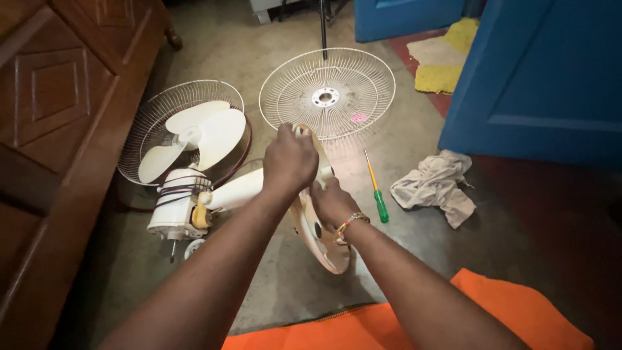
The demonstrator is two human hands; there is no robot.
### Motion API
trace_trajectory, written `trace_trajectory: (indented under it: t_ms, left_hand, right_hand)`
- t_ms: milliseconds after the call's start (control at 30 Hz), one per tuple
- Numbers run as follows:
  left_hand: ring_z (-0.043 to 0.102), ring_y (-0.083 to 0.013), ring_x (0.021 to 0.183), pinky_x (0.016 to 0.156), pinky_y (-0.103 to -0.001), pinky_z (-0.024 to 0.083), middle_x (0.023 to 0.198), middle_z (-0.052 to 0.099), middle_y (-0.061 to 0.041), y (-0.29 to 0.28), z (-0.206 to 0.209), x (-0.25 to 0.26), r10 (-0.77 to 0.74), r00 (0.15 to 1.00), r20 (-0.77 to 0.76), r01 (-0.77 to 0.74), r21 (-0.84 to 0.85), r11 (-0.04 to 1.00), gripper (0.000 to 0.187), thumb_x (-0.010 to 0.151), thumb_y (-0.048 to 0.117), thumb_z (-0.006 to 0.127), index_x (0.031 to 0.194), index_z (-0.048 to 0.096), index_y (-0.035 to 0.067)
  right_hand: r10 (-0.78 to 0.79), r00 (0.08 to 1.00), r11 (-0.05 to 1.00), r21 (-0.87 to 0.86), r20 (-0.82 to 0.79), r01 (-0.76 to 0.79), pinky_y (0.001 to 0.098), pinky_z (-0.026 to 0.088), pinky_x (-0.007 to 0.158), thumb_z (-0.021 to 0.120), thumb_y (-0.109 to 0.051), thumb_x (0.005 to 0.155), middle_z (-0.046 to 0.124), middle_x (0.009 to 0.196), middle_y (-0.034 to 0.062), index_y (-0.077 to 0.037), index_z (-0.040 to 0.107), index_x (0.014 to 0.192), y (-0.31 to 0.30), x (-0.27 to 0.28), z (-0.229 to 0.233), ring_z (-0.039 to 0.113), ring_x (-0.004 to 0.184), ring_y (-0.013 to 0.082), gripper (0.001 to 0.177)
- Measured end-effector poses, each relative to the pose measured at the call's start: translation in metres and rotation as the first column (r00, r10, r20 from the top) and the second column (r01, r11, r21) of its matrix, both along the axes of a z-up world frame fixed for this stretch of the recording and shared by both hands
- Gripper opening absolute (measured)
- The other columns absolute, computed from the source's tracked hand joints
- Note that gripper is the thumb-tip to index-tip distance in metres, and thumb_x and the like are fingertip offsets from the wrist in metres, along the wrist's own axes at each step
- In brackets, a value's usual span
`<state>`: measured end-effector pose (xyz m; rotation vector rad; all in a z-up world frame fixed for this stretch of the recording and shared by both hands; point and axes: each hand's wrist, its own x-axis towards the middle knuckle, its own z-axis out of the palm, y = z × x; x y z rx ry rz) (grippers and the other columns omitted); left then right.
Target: The person disassembles a white pedestal fan by removing the motor housing, detaching the fan blades, and unscrewing the base components using a screwdriver. The parts are placed on the floor as they are removed.
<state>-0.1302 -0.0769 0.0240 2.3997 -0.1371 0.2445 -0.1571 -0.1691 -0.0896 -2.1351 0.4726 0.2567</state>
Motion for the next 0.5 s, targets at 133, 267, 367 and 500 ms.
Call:
trace_trajectory:
  t_ms: [133,267,367,500]
  left_hand:
    - [0.063,-0.0486,0.111,0.097,-0.054,0.047,0.114,0.067,-0.033,0.003,0.002,0.001,0.001,1.000,0.030,-0.001,0.001,1.000,0.051,0.098,0.032,0.052,0.133,0.052,-0.004]
    - [0.063,-0.0486,0.111,0.097,-0.054,0.046,0.115,0.067,-0.032,0.004,0.007,-0.004,-0.006,1.000,0.022,0.007,-0.007,1.000,0.048,0.098,0.030,0.052,0.131,0.053,-0.005]
    - [0.063,-0.0484,0.109,0.095,-0.055,0.047,0.114,0.066,-0.031,0.004,0.009,-0.006,-0.012,1.000,-0.019,0.012,0.012,1.000,0.045,0.099,0.030,0.052,0.126,0.053,-0.006]
    - [0.064,-0.0479,0.106,0.092,-0.055,0.047,0.113,0.066,-0.030,0.007,0.004,-0.004,-0.050,0.995,0.083,0.052,-0.023,0.998,0.043,0.099,0.028,0.052,0.123,0.054,-0.007]
  right_hand:
    - [0.018,0.999,1.000,0.015,0.043,-0.018,0.0523,0.048,0.099,0.044,-0.057,0.096,0.066,0.118,0.0330,-0.005,0.048,0.136,0.000,0.000,-0.006,0.064,0.114,0.0490,0.066]
    - [0.037,0.995,0.995,0.088,0.089,-0.045,0.0503,0.051,0.094,0.044,-0.055,0.096,0.068,0.114,0.0316,-0.004,0.046,0.134,-0.001,-0.001,-0.013,0.067,0.109,0.0464,0.064]
    - [0.016,0.996,0.988,0.152,0.090,-0.029,0.0472,0.053,0.089,0.046,-0.055,0.096,0.070,0.108,0.0289,-0.003,0.046,0.131,0.001,0.000,-0.009,0.071,0.102,0.0413,0.062]
    - [-0.023,0.986,0.979,0.204,0.166,-0.012,0.0462,0.055,0.082,0.044,-0.052,0.097,0.072,0.101,0.0255,-0.003,0.050,0.124,0.007,-0.006,-0.009,0.074,0.091,0.0362,0.056]
